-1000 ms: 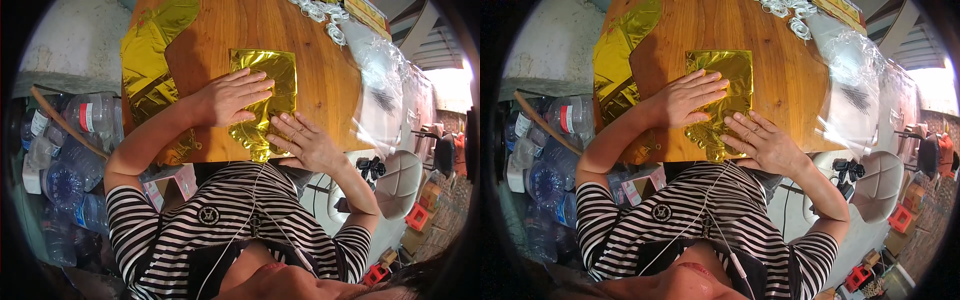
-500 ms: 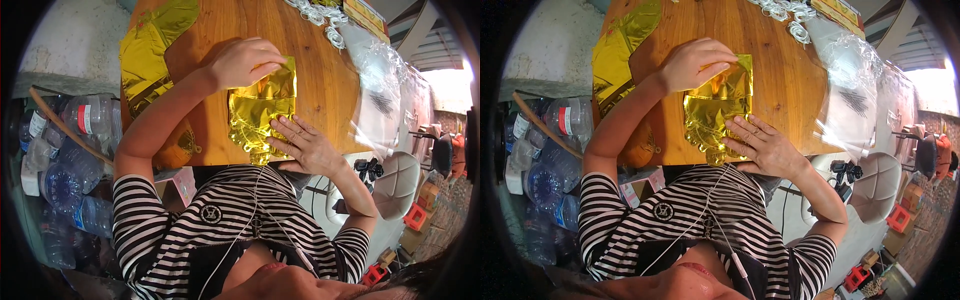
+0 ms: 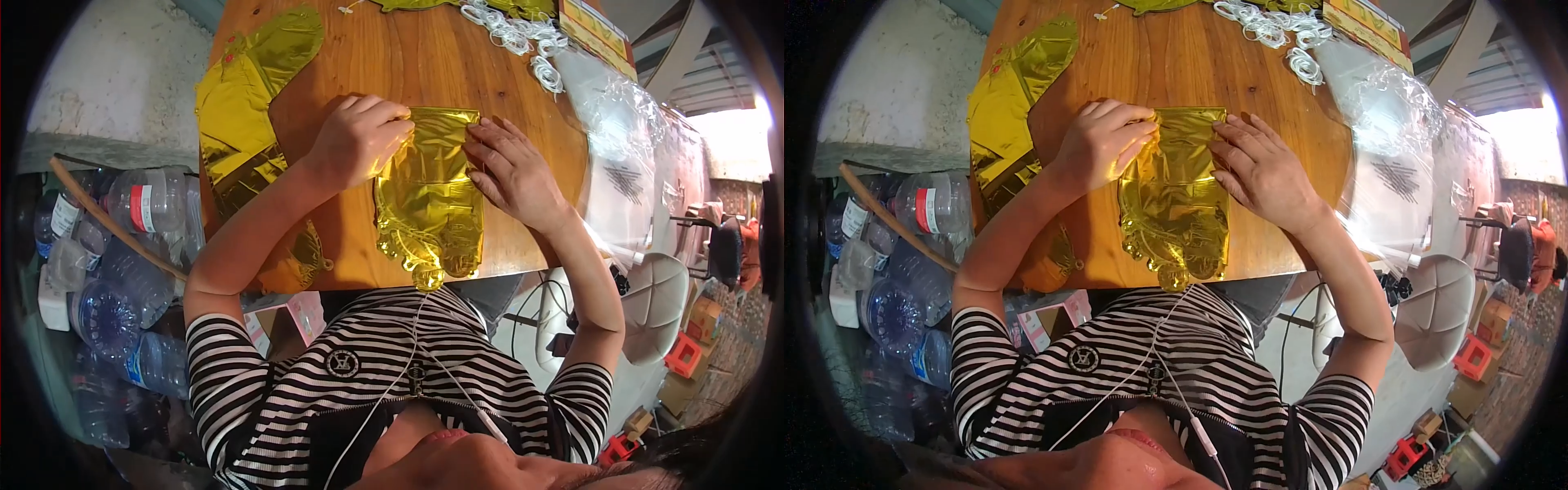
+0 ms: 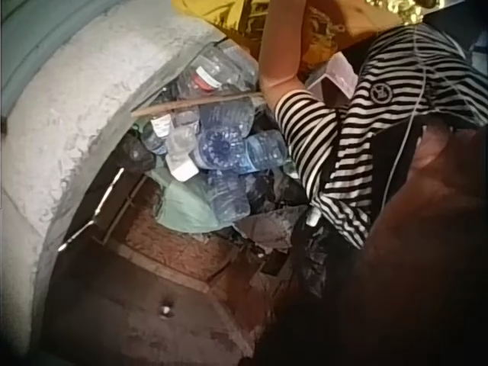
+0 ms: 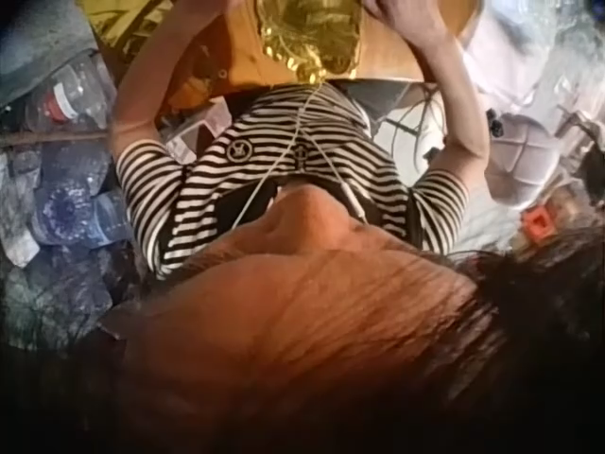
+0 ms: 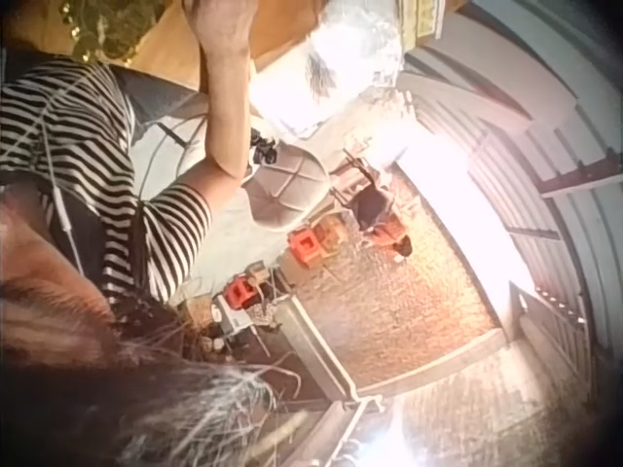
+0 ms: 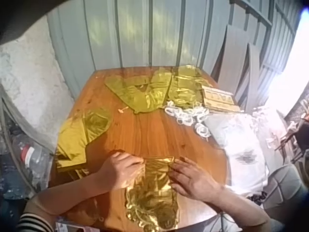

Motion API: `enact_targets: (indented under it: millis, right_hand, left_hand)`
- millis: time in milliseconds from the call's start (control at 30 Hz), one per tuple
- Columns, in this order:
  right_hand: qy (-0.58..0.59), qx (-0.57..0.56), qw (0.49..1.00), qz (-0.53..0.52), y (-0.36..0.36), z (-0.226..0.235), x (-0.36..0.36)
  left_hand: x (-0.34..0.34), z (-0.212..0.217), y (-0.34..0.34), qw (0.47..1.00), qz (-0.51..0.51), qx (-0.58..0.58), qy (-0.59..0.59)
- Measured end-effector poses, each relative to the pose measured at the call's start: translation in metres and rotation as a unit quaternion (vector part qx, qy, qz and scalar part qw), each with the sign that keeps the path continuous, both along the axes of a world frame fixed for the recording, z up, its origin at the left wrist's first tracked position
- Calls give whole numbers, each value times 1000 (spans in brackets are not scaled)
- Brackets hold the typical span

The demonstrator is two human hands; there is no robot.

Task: The person flattens and folds deflated foil balloons by hand on a wooden table.

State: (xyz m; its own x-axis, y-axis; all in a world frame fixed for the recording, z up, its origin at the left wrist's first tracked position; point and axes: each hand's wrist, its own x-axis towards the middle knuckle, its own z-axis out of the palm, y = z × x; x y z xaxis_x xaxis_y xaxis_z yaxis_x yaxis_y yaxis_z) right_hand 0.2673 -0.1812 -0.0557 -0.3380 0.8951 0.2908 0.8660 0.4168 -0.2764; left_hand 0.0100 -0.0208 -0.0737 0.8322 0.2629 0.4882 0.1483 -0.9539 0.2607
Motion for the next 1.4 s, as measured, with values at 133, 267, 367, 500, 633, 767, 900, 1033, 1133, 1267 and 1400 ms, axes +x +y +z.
enact_targets:
  millis: [133, 267, 367, 500, 633, 767, 900, 1033, 1133, 1267, 1400]
  right_hand:
    - [-14, 3, 1000, 8, 3, 2, 0]
    - [-20, 1, 1000, 11, 2, 1, 1]
    - [-24, 2, 1000, 9, 1, 1, 0]
    - [-33, 11, 999, 6, -4, -3, 1]
    - [-9, -20, 999, 41, -34, 16, -2]
    - [-10, -110, 991, 81, -83, 7, -15]
    - [-161, -79, 978, 109, -103, -1, -26]
    - [-196, 4, 973, 125, -105, -10, -38]
    - [-155, -21, 980, 125, -103, -9, -42]
    - [-135, -24, 983, 122, -103, -6, -43]
    - [-139, -33, 981, 128, -100, 1, -46]
  left_hand:
    - [-2, -3, -1, 1000, 1, 3, -30]
    - [-1, 18, 3, 995, -15, -17, 100]
    - [26, 6, 0, 994, -97, 30, 37]
    - [29, -17, -1, 980, -131, 14, 146]
    - [26, -15, -3, 978, -124, 12, 166]
    - [26, -15, -4, 977, -133, 7, 164]
    - [16, -12, -25, 978, -118, -6, 171]
    - [10, -12, -44, 980, -119, -19, 161]
    - [8, -11, -48, 979, -108, -23, 169]
    - [8, -11, -48, 980, -111, -10, 164]
    - [7, -12, -49, 981, -105, 3, 163]
